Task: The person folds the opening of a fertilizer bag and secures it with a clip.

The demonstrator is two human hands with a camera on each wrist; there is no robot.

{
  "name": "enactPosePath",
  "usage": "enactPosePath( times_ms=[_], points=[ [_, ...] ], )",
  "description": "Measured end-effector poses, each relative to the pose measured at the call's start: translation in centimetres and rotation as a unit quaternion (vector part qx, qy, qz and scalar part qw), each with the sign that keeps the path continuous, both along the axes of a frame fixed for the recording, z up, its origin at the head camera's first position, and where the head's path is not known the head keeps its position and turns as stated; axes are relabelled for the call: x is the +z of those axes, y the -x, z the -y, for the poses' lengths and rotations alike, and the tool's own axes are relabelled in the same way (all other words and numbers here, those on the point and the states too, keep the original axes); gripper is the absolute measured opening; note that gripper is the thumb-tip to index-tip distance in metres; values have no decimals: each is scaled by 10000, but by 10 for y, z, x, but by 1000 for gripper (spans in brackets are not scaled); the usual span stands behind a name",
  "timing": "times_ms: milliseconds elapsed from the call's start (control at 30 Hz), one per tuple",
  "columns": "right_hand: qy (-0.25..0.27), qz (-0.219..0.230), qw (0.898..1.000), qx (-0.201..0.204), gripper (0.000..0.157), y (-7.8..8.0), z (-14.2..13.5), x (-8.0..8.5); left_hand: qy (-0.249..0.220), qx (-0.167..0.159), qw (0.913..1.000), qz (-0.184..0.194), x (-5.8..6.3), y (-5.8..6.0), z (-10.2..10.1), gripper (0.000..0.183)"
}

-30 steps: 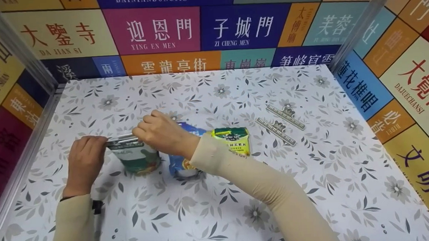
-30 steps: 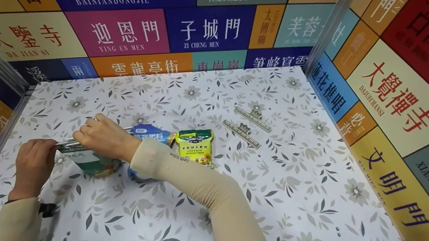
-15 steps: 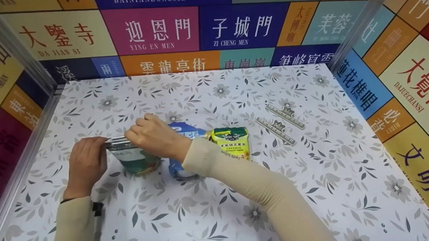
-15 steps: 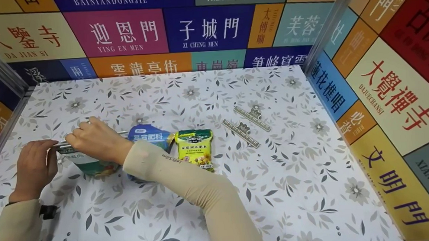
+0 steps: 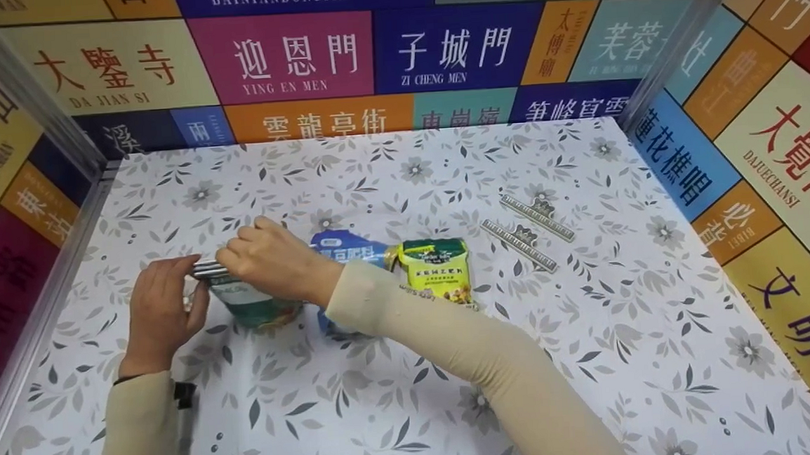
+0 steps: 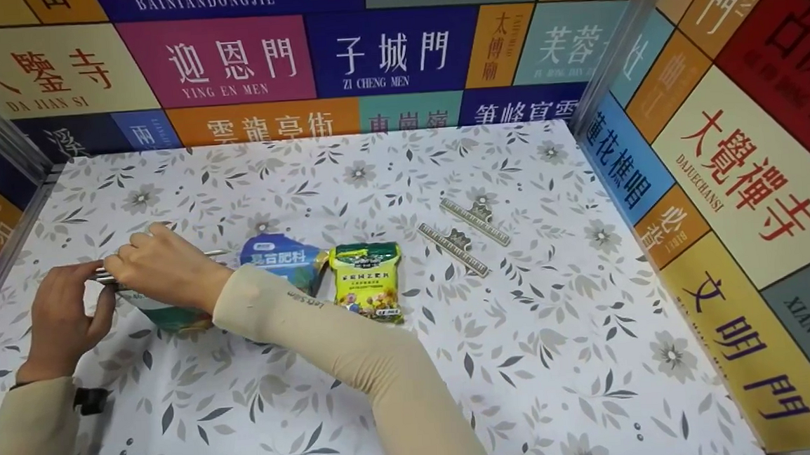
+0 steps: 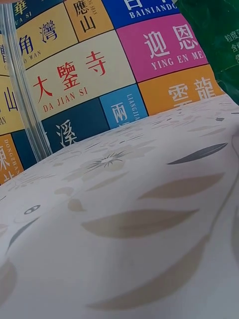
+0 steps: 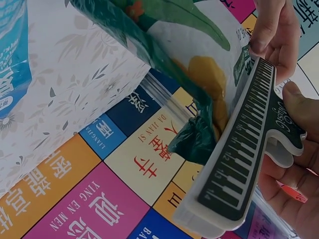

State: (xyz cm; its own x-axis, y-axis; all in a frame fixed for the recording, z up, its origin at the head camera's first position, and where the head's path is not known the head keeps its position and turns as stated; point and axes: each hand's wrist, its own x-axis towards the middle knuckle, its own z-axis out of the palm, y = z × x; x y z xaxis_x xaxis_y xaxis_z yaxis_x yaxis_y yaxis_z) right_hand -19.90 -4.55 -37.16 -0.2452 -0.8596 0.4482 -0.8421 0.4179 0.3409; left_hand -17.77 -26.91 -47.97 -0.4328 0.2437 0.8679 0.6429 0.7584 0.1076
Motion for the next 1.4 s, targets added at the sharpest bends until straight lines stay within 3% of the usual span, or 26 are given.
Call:
enactPosePath(
  times_ms=[1067,1400],
  points=[
    [-327,-219,9986,-354,23,-6,20,-1,-281,124,9995,47,1,-3,4,33],
    [-92,-526,9977,-428,24,-6,21,-5,-284,176,9994,27,-1,-3,4,33]
  ],
)
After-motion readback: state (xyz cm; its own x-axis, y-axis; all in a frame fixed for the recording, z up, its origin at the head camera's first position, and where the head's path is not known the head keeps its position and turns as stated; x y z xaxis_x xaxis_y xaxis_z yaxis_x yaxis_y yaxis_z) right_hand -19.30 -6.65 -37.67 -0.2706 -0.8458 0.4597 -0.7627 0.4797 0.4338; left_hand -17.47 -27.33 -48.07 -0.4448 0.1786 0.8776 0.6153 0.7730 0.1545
